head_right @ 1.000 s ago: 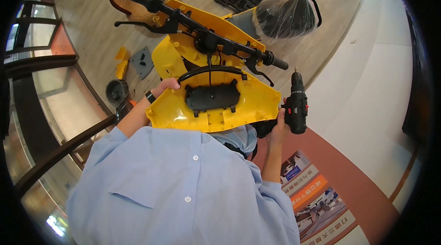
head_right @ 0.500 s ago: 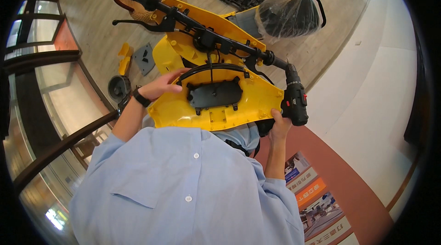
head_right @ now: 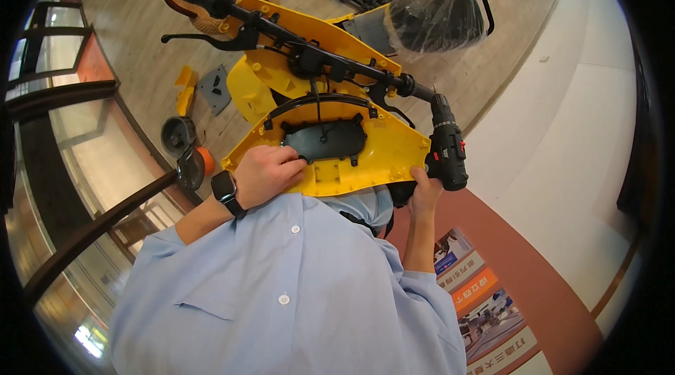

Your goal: Disassembling a yellow electric scooter's front panel and body components using an electric drill.

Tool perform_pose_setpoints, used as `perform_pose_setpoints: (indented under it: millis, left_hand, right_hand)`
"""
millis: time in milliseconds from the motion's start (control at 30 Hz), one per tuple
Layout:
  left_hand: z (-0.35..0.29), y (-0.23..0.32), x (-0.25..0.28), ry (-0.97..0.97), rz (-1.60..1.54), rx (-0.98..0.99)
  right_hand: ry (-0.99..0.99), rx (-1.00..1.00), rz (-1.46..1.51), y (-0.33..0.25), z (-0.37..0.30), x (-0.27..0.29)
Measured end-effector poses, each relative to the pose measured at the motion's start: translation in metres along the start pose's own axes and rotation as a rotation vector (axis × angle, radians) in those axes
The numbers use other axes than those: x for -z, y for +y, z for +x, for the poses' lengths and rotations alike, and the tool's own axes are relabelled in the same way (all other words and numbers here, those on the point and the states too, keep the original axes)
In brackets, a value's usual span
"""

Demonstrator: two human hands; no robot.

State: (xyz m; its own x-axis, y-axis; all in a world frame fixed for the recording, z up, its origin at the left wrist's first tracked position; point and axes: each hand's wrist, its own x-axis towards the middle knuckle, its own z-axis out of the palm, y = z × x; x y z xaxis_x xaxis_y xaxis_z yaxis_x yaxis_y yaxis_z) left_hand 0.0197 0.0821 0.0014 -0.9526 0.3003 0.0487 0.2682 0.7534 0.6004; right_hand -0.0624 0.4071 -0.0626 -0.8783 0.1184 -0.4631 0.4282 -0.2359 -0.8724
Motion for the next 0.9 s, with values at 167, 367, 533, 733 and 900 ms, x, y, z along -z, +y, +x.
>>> perform_pose_setpoints:
  millis: [167, 367, 533, 733, 900]
  left_hand:
    - [0.000, 0.000, 0.002, -0.034, -0.085, 0.017]
    - [-0.014, -0.002, 0.023, 0.072, -0.063, 0.134]
    - [-0.024, -0.006, 0.018, 0.076, 0.032, 0.242]
    - [-0.017, -0.009, 0.035, 0.249, -0.146, 0.342]
    - [-0.006, -0.064, 0.056, 0.049, -0.344, 0.597]
  right_hand:
    - [-0.027, 0.021, 0.028, -0.002, -0.002, -0.002]
    - [0.047, 0.024, -0.033, 0.002, -0.002, 0.004]
    - [0.033, 0.026, 0.008, 0.005, -0.001, 0.004]
    - [-0.010, -0.026, 0.031, 0.005, 0.002, 0.010]
    - [-0.013, 0.020, -0.012, 0.007, 0.003, 0.010]
